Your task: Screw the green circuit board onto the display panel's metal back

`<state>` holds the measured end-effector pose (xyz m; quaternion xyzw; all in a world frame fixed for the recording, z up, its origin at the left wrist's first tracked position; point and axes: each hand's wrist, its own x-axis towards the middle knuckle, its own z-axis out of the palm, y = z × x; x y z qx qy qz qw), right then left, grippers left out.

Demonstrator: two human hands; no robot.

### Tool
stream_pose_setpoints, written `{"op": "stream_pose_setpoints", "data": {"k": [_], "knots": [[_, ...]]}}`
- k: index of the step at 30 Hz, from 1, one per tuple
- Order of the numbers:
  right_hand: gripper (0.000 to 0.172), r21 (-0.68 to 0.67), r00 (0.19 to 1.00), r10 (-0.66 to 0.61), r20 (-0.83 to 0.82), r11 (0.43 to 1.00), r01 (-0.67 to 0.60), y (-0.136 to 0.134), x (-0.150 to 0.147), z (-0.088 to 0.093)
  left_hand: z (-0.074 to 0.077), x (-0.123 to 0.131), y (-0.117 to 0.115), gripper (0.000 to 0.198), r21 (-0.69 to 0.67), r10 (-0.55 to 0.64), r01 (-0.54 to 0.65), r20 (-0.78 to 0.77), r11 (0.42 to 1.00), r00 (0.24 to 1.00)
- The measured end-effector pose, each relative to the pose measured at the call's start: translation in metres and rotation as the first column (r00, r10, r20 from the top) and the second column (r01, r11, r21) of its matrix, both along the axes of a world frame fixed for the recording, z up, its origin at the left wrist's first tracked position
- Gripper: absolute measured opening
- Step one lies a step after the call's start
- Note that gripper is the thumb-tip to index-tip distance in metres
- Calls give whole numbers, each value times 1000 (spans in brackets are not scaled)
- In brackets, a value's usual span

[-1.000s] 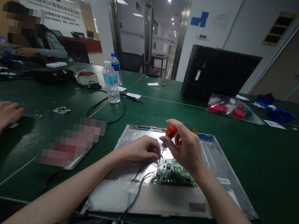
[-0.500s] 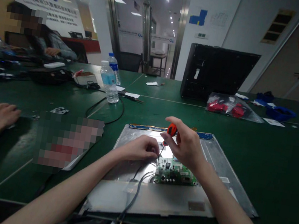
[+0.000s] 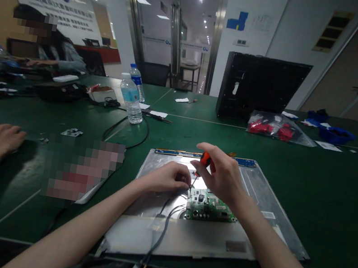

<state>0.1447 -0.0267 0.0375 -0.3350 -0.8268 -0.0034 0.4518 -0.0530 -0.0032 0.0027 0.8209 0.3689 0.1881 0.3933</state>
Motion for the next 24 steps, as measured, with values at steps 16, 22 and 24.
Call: {"op": "stream_pose_setpoints", "data": {"k": [16,22,24], "knots": [[20,-14,998,46,-43,999,-47,-1,-1,1,-1,1,1,6,2,-3,3,29,1000,1000],[32,-100,994,92,-59,990,-97,-3,-4,1,-4,0,3,8,3,-2,2,20,1000,1000],[29,-57,996,68,-51,996,-71,0,-4,-1,-4,0,3,8,-3,-2,2,10,1000,1000]]}}
